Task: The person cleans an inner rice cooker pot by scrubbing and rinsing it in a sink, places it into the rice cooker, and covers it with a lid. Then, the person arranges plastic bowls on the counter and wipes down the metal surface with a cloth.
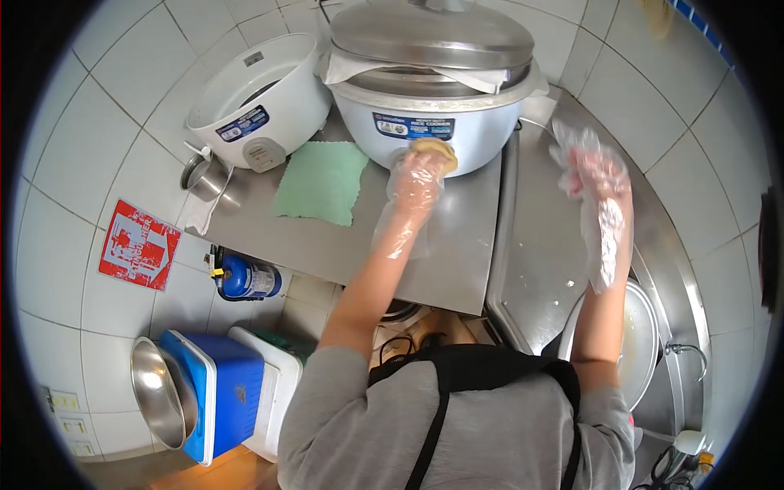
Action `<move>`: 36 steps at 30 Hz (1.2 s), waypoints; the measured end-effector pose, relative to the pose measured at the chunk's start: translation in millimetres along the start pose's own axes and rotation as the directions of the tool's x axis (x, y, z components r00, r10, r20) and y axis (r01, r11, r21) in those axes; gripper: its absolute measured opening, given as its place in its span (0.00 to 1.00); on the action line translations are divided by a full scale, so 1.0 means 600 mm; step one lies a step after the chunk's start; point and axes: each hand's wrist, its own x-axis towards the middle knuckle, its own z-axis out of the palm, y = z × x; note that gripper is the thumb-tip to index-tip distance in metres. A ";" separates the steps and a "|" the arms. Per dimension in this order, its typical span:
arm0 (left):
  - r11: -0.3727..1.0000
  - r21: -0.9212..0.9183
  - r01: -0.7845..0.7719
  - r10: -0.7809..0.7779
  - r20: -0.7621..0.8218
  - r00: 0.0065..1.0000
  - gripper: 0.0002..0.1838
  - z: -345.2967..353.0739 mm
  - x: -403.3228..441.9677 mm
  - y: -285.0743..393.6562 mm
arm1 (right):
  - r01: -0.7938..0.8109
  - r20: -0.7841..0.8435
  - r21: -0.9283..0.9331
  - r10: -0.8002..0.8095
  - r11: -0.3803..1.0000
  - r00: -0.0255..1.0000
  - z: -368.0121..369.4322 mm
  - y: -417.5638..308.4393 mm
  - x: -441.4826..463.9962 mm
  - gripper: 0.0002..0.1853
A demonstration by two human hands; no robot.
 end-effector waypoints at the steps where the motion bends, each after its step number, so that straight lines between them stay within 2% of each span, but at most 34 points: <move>1: 0.999 0.046 -0.030 0.008 0.414 0.910 0.12 -0.007 -0.004 0.005 | -0.045 -0.041 -0.019 0.044 0.999 0.998 -0.020 0.011 -0.020 0.15; 3: 0.931 -0.234 0.281 -0.087 0.603 0.793 0.12 0.005 -0.083 -0.029 | -0.150 -0.126 -0.056 0.142 0.987 0.982 -0.059 0.028 -0.065 0.15; 5: 0.882 -0.240 0.405 -0.137 0.692 0.709 0.12 -0.032 -0.098 -0.026 | -0.175 -0.202 -0.006 0.170 0.985 0.965 -0.097 0.039 -0.096 0.15; 6: 0.922 -0.141 0.361 -0.167 0.696 0.699 0.11 -0.096 -0.061 0.004 | -0.188 -0.241 0.028 0.189 0.982 0.952 -0.112 0.046 -0.106 0.15; 7: 0.947 -0.037 0.319 -0.203 0.703 0.682 0.11 -0.138 -0.050 0.020 | -0.244 -0.252 0.106 0.264 0.964 0.931 -0.133 0.054 -0.115 0.11; 10: 0.915 -0.054 0.401 -0.355 0.367 0.860 0.11 -0.122 -0.093 -0.037 | -0.244 -0.264 0.158 0.279 0.957 0.923 -0.171 0.094 -0.144 0.12; 13: 0.737 0.080 0.671 -0.634 0.428 0.644 0.13 -0.183 -0.051 0.016 | -0.266 -0.239 0.121 0.288 0.956 0.927 -0.182 0.114 -0.165 0.14; 16: 0.711 0.010 0.703 -0.591 0.552 0.589 0.14 -0.156 -0.074 0.015 | -0.279 -0.209 0.094 0.293 0.956 0.933 -0.193 0.134 -0.182 0.14; 19: 0.894 -0.176 0.413 -0.265 0.537 0.801 0.13 -0.071 -0.181 -0.052 | -0.354 -0.213 0.065 0.359 0.933 0.909 -0.188 0.137 -0.197 0.14; 22: 0.779 -0.335 0.529 -0.148 0.722 0.676 0.13 -0.116 -0.175 0.013 | -0.389 -0.220 0.055 0.391 0.919 0.894 -0.190 0.135 -0.214 0.15; 25: 0.878 -0.386 0.283 0.091 0.715 0.693 0.15 -0.147 -0.237 0.008 | -0.366 -0.166 0.037 0.367 0.930 0.915 -0.195 0.136 -0.228 0.16; 28: 0.923 -0.304 0.235 0.022 0.652 0.758 0.16 -0.210 -0.319 0.019 | -0.367 -0.039 0.001 0.366 0.930 0.930 -0.211 0.143 -0.238 0.15; 31: 0.976 -0.006 0.217 -0.171 0.595 0.785 0.14 -0.321 -0.392 0.038 | -0.367 0.081 -0.059 0.371 0.928 0.925 -0.211 0.124 -0.252 0.14; 32: 0.893 0.114 0.436 -0.404 0.632 0.662 0.13 -0.357 -0.419 0.058 | -0.388 0.123 0.000 0.385 0.922 0.915 -0.213 0.127 -0.258 0.15; 34: 0.587 0.346 0.732 -0.736 0.605 0.304 0.12 -0.417 -0.428 0.099 | -0.417 0.180 0.137 0.391 0.899 0.902 -0.200 0.122 -0.261 0.15; 35: 0.476 0.373 0.797 -0.839 0.465 0.283 0.13 -0.430 -0.419 0.116 | -0.407 0.155 0.118 0.388 0.906 0.909 -0.181 0.107 -0.268 0.15; 36: 0.362 0.376 0.853 -0.915 0.319 0.248 0.13 -0.434 -0.395 0.137 | -0.401 0.209 0.167 0.365 0.901 0.907 -0.155 0.099 -0.283 0.14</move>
